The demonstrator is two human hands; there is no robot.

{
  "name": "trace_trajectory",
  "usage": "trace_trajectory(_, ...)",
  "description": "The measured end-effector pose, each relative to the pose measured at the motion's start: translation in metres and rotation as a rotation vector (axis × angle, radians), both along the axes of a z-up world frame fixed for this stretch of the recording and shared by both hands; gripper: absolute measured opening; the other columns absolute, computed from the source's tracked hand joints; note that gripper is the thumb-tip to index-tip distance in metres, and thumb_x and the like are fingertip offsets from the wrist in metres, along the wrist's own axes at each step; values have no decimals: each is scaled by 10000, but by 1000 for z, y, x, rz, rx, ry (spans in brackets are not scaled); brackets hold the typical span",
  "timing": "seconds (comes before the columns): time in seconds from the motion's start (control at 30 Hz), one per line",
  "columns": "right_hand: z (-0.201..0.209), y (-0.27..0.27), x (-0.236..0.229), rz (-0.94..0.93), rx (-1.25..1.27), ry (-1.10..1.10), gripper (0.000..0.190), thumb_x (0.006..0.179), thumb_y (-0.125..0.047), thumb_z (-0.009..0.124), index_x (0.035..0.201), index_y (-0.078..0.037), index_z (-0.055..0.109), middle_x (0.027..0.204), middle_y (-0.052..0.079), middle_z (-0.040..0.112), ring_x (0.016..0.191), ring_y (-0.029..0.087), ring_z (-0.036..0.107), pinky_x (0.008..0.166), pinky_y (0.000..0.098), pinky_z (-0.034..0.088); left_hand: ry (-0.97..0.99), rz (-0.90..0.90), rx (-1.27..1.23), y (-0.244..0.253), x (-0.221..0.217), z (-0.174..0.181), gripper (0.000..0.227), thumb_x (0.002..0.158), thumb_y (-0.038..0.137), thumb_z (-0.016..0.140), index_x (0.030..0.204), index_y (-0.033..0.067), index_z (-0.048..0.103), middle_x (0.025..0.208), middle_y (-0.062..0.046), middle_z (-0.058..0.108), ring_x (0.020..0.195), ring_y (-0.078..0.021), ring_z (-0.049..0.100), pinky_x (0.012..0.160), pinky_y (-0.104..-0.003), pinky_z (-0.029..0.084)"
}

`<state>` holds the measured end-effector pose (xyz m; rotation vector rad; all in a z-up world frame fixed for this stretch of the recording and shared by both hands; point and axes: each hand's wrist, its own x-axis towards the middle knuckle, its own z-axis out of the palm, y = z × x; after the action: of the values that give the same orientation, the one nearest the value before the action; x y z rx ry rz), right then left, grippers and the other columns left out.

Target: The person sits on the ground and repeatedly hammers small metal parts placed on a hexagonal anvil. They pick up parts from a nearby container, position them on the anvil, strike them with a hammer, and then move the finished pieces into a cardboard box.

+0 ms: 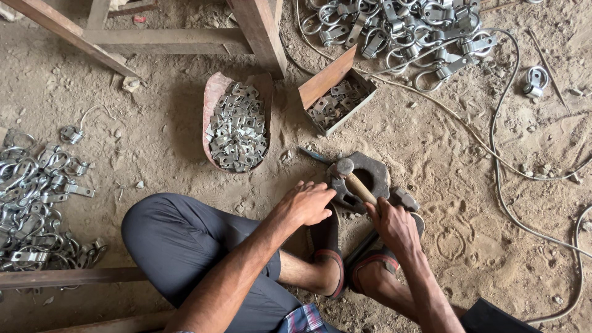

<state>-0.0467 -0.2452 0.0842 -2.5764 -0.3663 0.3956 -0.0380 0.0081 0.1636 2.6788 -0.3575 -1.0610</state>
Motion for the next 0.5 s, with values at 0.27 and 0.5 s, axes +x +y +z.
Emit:
trace_trajectory(0.27,-7,-2,-1,27,-5,-46,431,1037,-444,533,875,-59,639,466,41,546,340,161,475,340,365,407,30,5,14,-1,1,-2,530,950,353,685,1385,91,533,1440,-155,534,1320,-357,537,1158,-590,364)
trace_trajectory(0.5,-2,0,0,8,4,-13,432,1034,-446,539,872,-57,639,473,60,570,349,182,506,356,377,418,20,-3,8,-1,1,1,520,946,355,692,1370,93,545,1417,-150,555,1312,-357,549,1145,-579,385)
